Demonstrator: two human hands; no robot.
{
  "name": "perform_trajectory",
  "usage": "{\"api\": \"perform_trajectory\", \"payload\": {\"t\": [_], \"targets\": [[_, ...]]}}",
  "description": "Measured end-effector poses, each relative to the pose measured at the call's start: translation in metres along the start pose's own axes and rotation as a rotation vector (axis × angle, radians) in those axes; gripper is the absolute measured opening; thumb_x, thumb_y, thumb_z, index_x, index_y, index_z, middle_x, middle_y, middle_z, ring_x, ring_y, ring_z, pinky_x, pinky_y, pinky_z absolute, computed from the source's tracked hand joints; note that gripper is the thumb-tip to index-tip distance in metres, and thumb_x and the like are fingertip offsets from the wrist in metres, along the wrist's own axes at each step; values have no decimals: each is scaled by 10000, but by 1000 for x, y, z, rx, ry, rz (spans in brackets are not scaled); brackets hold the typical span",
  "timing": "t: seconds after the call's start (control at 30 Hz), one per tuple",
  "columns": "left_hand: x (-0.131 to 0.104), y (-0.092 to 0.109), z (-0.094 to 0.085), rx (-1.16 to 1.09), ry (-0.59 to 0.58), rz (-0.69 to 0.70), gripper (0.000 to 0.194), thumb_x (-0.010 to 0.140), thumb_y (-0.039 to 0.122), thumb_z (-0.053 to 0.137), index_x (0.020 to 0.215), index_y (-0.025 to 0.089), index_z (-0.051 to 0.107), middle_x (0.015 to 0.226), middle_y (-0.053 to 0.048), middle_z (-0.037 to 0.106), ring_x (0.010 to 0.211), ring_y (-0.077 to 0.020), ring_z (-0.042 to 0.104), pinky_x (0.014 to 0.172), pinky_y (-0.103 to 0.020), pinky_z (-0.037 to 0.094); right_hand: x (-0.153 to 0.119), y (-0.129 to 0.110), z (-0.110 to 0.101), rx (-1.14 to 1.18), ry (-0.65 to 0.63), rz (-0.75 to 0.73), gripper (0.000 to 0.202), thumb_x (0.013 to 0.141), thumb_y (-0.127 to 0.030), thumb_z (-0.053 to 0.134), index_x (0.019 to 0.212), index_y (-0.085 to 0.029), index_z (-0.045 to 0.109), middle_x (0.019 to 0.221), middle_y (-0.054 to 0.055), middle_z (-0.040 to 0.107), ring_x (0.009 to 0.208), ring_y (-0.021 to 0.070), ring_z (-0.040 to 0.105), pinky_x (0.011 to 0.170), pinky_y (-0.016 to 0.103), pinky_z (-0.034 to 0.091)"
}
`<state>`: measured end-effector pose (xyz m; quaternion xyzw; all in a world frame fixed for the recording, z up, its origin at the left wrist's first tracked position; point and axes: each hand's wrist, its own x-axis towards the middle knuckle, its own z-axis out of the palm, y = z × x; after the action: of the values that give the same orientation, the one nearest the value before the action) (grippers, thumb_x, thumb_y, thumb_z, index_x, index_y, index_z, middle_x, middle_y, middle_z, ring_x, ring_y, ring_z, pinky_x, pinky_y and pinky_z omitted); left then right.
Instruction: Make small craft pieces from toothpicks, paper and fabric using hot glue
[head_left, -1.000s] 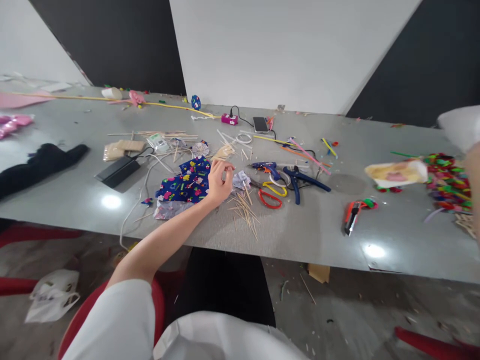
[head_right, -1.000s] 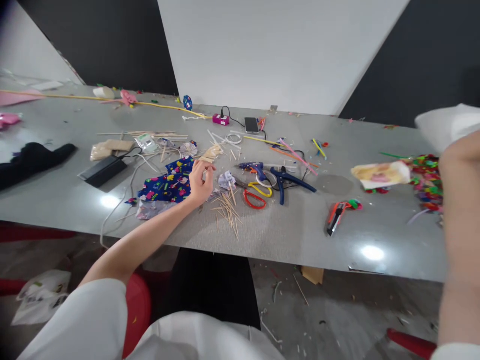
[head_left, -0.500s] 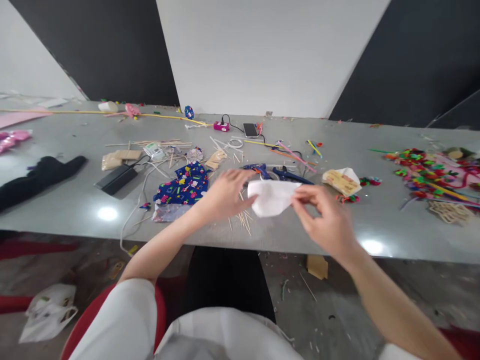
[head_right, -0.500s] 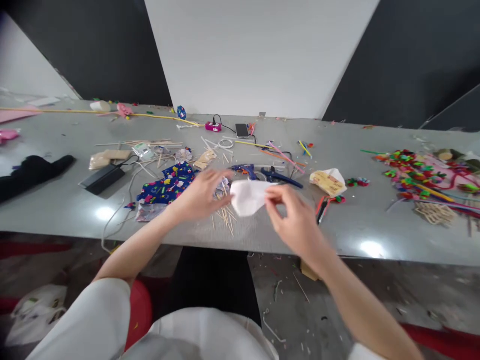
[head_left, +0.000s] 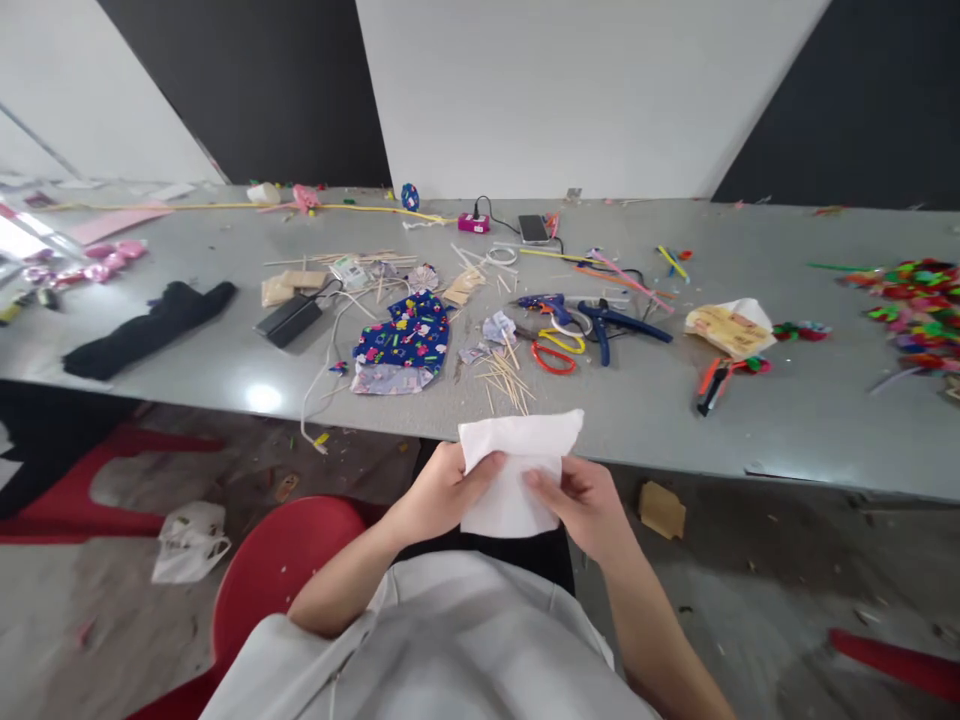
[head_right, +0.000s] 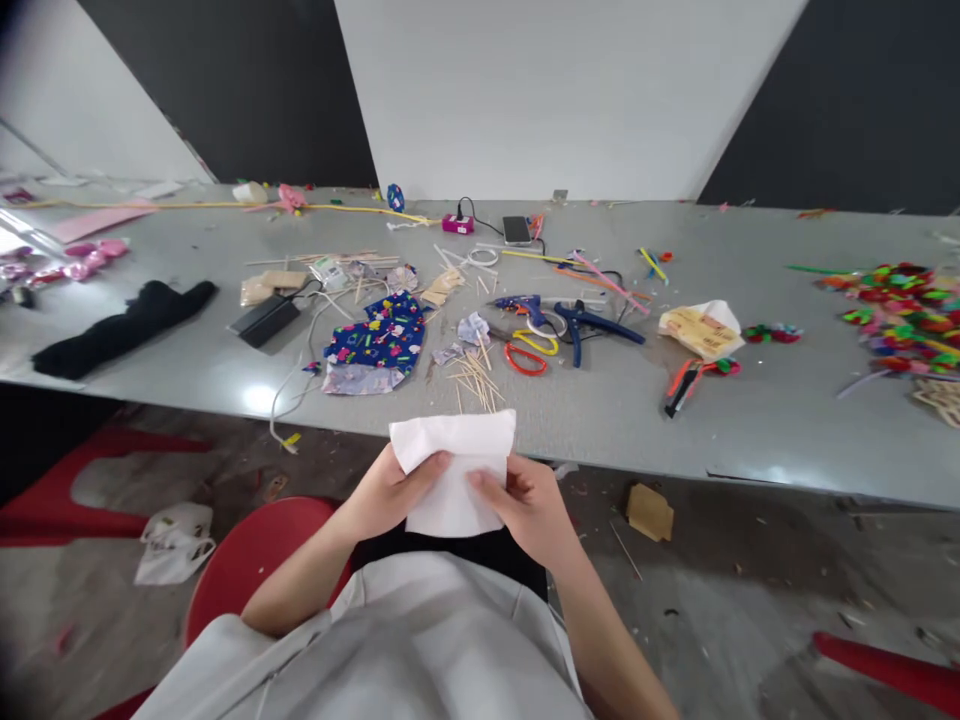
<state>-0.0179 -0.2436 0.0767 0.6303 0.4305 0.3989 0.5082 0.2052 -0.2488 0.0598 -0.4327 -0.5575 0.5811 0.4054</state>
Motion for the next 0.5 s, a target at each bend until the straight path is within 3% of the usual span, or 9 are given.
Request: {"api": "perform_trajectory", "payload": {"t": [0.1,0.2,0.23,0.3,0.33,0.4,0.5], "targets": [[-14,1,-9,-49,-84,34,370,1041,495,605,1087,149,727,1032,-99,757,955,-217,678,868,-301,549,-14,5,4,-15,58,-17,270,979,-467,704,1054,-223,789,701,-6,671,553,128,530,506,255,373],[-24,3,-15,-232,-250,72,386,988,521,672,994,145,758,892,-103,749,761,-177,665,701,-255,508,-22,2,4,6,-56,-176,294,1020,-388,617,838,-225,780,614,-11,611,489,110,447,488,271,289],[-26,4,-15,-326,-237,40,392,984,527,670,1031,150,765,849,-93,743,707,-167,653,657,-246,490,-24,0,4,38,-72,-223,348,1032,-380,582,773,-222,754,616,-3,606,495,114,449,496,279,293],[-32,8,-12,-577,25,-36,529,980,620,604,1259,186,720,800,-54,725,623,-152,612,592,-233,458,-27,-4,6,89,-34,-281,393,1047,-401,523,759,-220,719,660,17,616,538,133,478,516,292,318],[-36,11,-10,-671,89,-93,657,975,716,524,1329,187,690,817,-59,730,624,-165,618,584,-244,467,-29,-7,8,89,0,-300,394,1052,-424,503,790,-220,714,697,29,630,574,145,503,531,297,337],[-46,15,-4,-670,89,-212,763,924,801,531,1234,133,730,829,-88,732,653,-189,635,602,-264,486,-33,-13,13,10,26,-324,385,1062,-443,492,832,-220,705,740,39,645,623,157,533,555,300,363],[-58,25,0,-329,124,-255,529,852,633,793,876,105,754,708,-47,662,597,-128,540,562,-227,405,-38,-24,25,-104,40,-315,245,1046,-362,595,870,-236,710,729,8,636,598,126,505,563,274,381]]}}
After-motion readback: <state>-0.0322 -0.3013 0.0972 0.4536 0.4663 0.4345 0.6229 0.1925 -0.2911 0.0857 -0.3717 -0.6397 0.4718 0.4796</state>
